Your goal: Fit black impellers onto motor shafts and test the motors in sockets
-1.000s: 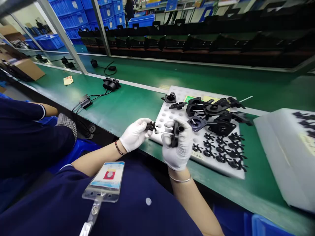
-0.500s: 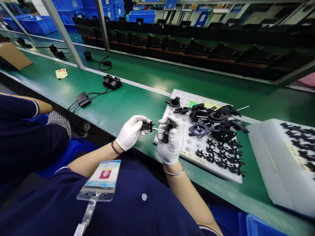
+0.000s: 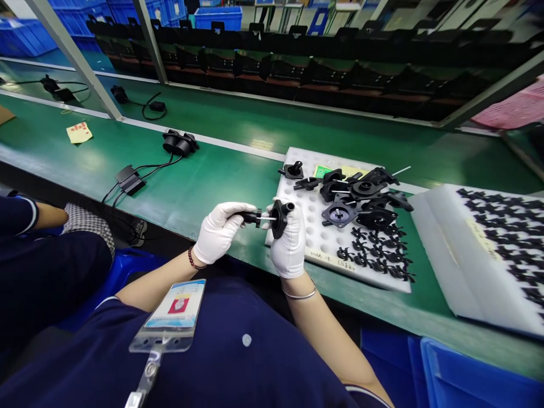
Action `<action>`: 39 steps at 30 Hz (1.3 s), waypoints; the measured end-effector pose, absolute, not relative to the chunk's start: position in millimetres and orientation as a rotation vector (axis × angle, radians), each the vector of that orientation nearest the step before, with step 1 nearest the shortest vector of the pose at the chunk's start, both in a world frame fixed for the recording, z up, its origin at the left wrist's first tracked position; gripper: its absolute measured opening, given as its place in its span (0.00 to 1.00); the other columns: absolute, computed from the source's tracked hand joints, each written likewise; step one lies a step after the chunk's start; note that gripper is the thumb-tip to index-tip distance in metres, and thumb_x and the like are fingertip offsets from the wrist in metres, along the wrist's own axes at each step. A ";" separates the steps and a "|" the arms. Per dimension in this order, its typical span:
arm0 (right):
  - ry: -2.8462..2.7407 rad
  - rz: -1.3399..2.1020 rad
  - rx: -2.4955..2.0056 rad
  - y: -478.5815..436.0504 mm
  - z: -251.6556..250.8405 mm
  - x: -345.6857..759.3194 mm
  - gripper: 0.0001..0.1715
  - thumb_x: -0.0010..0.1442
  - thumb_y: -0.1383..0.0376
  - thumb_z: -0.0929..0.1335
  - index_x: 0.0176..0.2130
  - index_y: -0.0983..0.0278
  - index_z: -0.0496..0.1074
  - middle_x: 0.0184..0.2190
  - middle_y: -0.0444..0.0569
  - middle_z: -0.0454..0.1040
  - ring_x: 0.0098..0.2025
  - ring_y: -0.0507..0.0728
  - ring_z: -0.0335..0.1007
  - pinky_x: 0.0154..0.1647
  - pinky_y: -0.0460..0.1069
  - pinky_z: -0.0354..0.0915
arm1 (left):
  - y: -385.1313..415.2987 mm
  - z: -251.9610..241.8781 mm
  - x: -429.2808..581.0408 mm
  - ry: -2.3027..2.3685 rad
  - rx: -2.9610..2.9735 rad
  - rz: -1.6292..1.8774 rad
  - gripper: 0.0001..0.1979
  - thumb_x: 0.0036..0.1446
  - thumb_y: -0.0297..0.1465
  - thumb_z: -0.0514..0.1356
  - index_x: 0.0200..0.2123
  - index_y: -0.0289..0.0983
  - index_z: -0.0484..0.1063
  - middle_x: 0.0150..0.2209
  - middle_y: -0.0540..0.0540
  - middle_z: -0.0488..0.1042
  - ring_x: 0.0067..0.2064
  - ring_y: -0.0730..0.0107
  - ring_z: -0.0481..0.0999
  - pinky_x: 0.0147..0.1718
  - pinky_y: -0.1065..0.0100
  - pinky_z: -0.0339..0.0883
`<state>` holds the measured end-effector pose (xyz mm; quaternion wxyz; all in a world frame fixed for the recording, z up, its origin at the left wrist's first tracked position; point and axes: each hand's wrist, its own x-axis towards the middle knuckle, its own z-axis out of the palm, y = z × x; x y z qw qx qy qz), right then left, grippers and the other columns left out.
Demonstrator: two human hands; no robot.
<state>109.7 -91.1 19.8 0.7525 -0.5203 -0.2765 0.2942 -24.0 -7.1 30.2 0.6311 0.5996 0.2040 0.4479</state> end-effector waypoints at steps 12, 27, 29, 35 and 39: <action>-0.644 0.501 -1.284 -92.4 14.5 105.1 0.34 0.62 0.40 0.75 0.57 0.57 0.73 0.43 0.49 0.78 0.29 0.52 0.71 0.23 0.46 0.68 | 20.3 31.1 -26.3 0.357 1.618 0.842 0.11 0.63 0.33 0.69 0.49 0.41 0.83 0.48 0.41 0.85 0.51 0.58 0.85 0.60 0.58 0.75; -0.545 0.545 -1.259 -141.0 23.5 109.5 0.34 0.65 0.33 0.69 0.50 0.57 0.77 0.39 0.48 0.78 0.27 0.52 0.67 0.20 0.47 0.61 | -33.1 22.4 2.5 0.219 1.712 0.769 0.24 0.63 0.37 0.69 0.61 0.42 0.77 0.55 0.37 0.82 0.47 0.60 0.82 0.55 0.59 0.75; -0.401 0.668 -1.100 -141.9 24.4 107.2 0.38 0.63 0.31 0.68 0.53 0.57 0.76 0.38 0.48 0.79 0.27 0.53 0.69 0.19 0.46 0.60 | -40.6 20.9 2.8 0.300 1.737 0.874 0.37 0.61 0.40 0.71 0.71 0.43 0.66 0.66 0.34 0.74 0.51 0.58 0.81 0.57 0.58 0.74; -0.112 0.959 -0.786 -136.4 28.9 103.1 0.32 0.63 0.37 0.71 0.43 0.62 0.78 0.31 0.47 0.79 0.24 0.52 0.70 0.16 0.44 0.56 | -50.9 19.0 -7.2 0.181 1.857 0.758 0.50 0.64 0.58 0.63 0.79 0.43 0.49 0.74 0.33 0.63 0.78 0.44 0.56 0.73 0.48 0.57; 0.129 1.049 -0.693 -129.2 41.6 117.3 0.33 0.75 0.41 0.59 0.38 0.62 0.76 0.28 0.47 0.76 0.23 0.52 0.68 0.15 0.42 0.53 | -62.8 14.4 -39.6 0.148 1.756 0.731 0.35 0.74 0.53 0.53 0.75 0.40 0.58 0.39 0.41 0.83 0.64 0.51 0.77 0.65 0.51 0.67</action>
